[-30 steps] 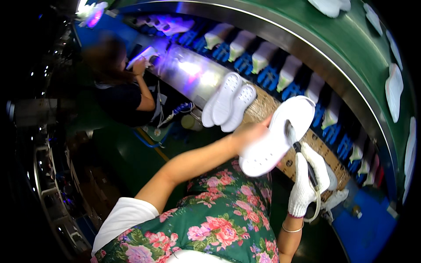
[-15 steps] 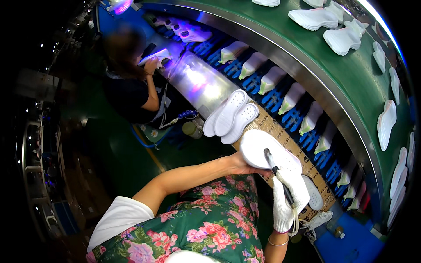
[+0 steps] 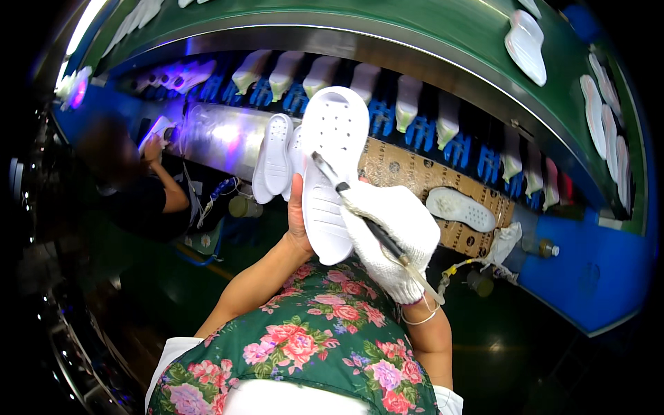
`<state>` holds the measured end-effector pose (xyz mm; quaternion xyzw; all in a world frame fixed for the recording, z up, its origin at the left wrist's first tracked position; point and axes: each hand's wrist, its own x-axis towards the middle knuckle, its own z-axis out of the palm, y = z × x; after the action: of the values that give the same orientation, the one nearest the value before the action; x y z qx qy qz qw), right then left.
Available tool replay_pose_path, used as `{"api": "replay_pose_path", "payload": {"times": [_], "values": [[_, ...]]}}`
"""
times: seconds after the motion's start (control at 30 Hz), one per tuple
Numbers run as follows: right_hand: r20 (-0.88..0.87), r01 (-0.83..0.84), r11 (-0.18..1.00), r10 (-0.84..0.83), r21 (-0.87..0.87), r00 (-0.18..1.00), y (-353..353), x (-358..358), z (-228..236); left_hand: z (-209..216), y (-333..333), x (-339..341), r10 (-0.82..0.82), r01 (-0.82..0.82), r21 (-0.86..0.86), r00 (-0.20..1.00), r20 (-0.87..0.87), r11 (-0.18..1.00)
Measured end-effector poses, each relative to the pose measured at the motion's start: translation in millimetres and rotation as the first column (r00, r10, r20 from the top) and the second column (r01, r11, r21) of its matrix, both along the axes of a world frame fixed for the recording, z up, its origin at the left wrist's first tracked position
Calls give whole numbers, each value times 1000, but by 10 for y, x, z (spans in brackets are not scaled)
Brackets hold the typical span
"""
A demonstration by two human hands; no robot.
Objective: The person applies adhesive to shoe soles using a brush applicator, coating the surfaces and edges while turning each piece, and places the coated soles onto the conveyor belt above.
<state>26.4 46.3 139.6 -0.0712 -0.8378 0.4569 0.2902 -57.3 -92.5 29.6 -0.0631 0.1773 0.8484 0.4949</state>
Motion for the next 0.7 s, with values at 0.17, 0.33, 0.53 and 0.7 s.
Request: {"api": "replay_pose_path", "payload": {"times": [0.17, 0.33, 0.53, 0.7], "values": [[-102, 34, 996, -26, 79, 994, 62, -70, 16, 83, 152, 115, -10, 8, -73, 1000, -21, 997], [-100, 38, 982, -19, 186, 995, 31, -43, 13, 38, 155, 237, -23, 2, 151, 990, 136, 989], [-90, 65, 996, -59, 65, 994, -197, -80, 22, -230, 156, 257, -15, 4, 86, 992, 127, 996], [-88, 151, 983, -161, -108, 983, -152, -42, -141, -157, 198, 203, 45, -42, -23, 987, 151, 999]]}}
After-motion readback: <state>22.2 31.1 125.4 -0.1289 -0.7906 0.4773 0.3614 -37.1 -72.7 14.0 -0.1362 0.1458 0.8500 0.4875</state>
